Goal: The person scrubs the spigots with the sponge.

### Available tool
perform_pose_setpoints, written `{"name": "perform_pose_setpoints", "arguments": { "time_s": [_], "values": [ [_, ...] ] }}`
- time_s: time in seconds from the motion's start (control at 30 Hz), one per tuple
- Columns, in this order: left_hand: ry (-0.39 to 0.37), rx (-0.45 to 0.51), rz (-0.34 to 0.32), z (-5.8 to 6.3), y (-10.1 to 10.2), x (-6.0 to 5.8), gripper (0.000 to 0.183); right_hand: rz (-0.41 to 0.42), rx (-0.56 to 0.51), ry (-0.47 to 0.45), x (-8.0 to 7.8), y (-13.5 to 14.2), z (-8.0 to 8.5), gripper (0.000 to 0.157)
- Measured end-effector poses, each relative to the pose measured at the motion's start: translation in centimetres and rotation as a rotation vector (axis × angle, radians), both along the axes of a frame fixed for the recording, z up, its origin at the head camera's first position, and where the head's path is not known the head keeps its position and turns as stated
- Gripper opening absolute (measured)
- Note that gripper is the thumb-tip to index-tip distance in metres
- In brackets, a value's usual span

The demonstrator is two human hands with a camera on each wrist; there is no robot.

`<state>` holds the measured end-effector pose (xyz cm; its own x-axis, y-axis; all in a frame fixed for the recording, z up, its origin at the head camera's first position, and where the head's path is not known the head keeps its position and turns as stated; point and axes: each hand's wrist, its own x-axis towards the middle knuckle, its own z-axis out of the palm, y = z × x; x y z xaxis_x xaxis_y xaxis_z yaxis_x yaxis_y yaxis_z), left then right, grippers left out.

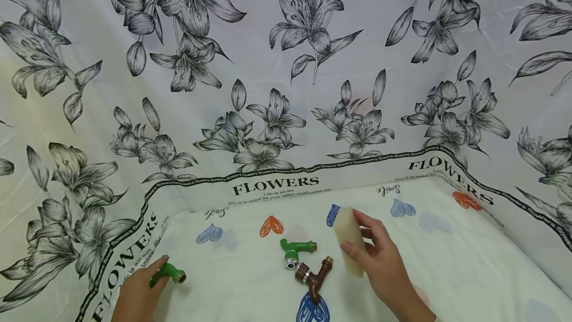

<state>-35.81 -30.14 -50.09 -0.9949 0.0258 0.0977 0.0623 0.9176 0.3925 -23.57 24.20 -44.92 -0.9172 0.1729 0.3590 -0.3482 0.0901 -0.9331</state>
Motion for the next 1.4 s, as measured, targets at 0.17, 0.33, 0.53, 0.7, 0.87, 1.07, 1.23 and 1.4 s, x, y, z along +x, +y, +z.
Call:
{"name": "perform_pose_setpoints", "arguments": {
  "time_s": [0.17, 0.33, 0.53, 0.7, 0.87, 1.07, 1.23, 1.4],
  "values": [
    [0.052, -0.094, -0.099, -1.1, -1.3, 0.0, 0.050, -0.006, -0.007, -0.017, 0.1, 0.3, -0.1, 0.066],
    [0.117, -0.136, -0.147, -2.0, -1.5, 0.1, 0.045, -0.016, 0.006, -0.026, 0.2, 0.5, -0.1, 0.067],
    [0.036, -0.175, -0.097, -2.3, -1.0, -0.4, 0.044, -0.026, 0.003, -0.072, 0.3, 0.9, 0.2, 0.068],
    [-0.139, -0.243, -0.057, -1.5, -0.5, -0.8, 0.047, -0.017, 0.006, -0.083, 0.5, 1.1, 0.2, 0.068],
    [-0.078, -0.135, -0.095, 0.6, 1.6, -0.6, 0.050, -0.043, 0.017, -0.065, 0.7, 1.5, 0.0, 0.067],
    [0.141, 0.164, -0.238, 3.0, 7.7, 1.1, 0.053, -0.062, -0.002, -0.094, 1.2, 2.1, -0.7, 0.067],
    [0.200, 0.316, -0.360, 4.5, 13.1, 1.9, 0.063, -0.067, -0.016, -0.089, 1.4, 2.1, -0.9, 0.066],
    [0.105, 0.413, -0.494, 5.5, 18.6, 2.6, 0.068, -0.049, -0.027, -0.113, 1.5, 2.0, -1.0, 0.066]
  ]
}}
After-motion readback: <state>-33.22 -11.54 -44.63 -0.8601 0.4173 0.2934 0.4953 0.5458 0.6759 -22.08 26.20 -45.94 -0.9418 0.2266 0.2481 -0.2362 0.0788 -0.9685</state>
